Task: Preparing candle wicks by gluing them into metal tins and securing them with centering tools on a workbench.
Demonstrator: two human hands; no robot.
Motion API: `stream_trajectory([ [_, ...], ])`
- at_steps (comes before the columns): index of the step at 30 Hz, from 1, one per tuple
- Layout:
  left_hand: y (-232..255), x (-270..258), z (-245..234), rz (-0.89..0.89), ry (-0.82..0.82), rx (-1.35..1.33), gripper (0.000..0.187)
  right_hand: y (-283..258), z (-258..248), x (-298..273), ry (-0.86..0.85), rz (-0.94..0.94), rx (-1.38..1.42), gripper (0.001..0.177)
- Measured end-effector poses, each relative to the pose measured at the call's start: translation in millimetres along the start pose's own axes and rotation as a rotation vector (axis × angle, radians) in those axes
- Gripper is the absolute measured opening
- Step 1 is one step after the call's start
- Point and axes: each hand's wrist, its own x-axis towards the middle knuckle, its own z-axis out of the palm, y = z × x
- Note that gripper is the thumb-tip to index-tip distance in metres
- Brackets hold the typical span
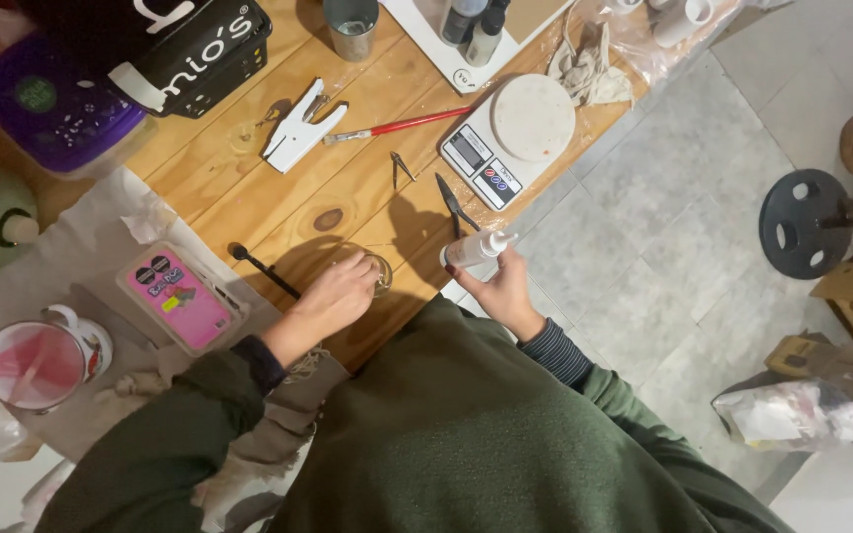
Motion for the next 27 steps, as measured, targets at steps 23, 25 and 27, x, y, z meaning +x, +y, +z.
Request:
stream_trajectory([
  [23,39,-28,-102,-0.722,1.334,-2.161,0.015,-149,-56,102,-0.023,-0.188,0.965,0.040],
  [25,43,-26,-107,-0.563,1.318,-2.434,0.020,-193,-53,107,-0.020,-0.098,1.148,0.049],
  [27,44,-22,-116,-0.519,1.281,-2.469,0.018,-201,-47,108,-0.124,-0.102,1.292,0.044],
])
